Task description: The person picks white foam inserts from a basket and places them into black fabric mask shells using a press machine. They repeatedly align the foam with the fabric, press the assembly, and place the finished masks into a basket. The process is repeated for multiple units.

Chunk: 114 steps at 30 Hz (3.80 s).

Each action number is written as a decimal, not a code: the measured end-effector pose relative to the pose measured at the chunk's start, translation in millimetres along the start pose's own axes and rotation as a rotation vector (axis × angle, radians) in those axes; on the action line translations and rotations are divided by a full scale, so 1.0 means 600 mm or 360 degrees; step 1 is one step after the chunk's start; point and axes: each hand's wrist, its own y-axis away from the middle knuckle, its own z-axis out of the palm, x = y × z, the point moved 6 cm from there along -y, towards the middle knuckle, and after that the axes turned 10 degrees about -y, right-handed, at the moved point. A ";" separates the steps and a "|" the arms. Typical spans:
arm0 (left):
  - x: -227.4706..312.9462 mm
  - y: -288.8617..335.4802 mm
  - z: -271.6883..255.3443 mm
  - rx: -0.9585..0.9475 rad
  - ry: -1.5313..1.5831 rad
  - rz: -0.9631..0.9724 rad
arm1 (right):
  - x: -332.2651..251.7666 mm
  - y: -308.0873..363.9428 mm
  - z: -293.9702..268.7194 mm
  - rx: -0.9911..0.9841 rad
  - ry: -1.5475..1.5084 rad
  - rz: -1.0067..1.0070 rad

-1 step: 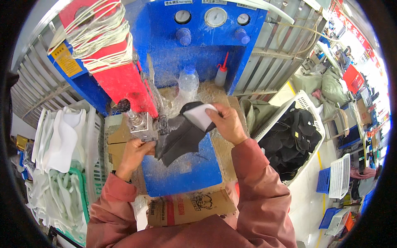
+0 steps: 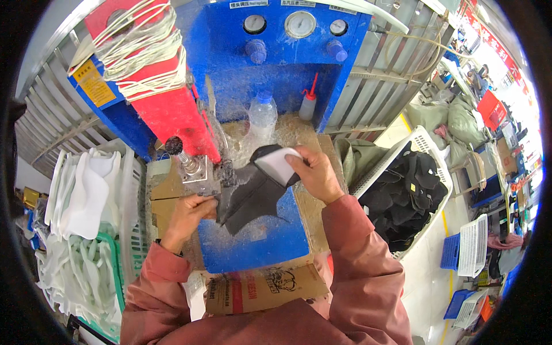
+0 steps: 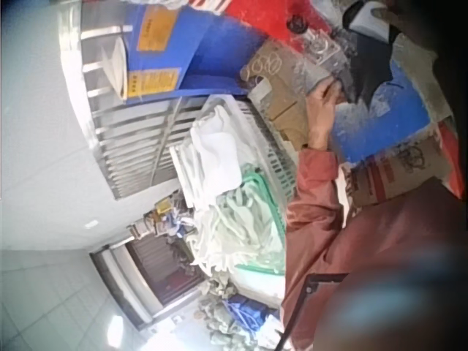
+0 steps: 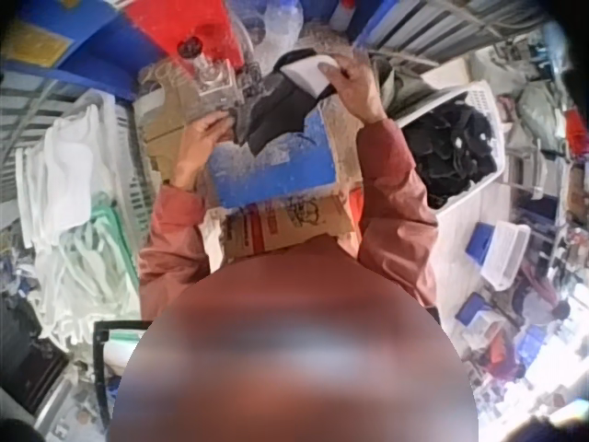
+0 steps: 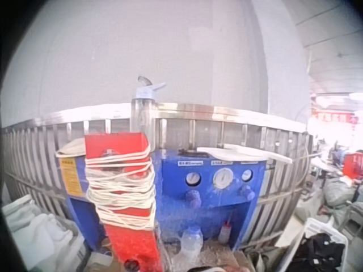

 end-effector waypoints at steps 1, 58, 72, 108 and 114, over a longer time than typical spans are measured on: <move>-0.006 0.013 0.004 -0.0052 0.0107 -0.0007 | -0.006 0.009 0.006 -0.0050 0.0002 -0.0055; -0.063 0.106 0.046 0.0202 0.1308 -0.0097 | -0.042 -0.102 0.117 -0.0697 0.0283 0.0268; -0.057 0.106 0.050 0.0209 0.1287 -0.0066 | -0.045 -0.107 0.120 -0.0691 0.0346 0.0171; -0.078 0.060 0.004 0.0290 0.1148 0.0045 | -0.054 -0.074 0.088 -0.0622 0.0415 0.0064; -0.140 0.113 -0.018 0.0256 0.1436 0.0046 | -0.020 0.006 0.082 -0.0408 -0.0286 0.0348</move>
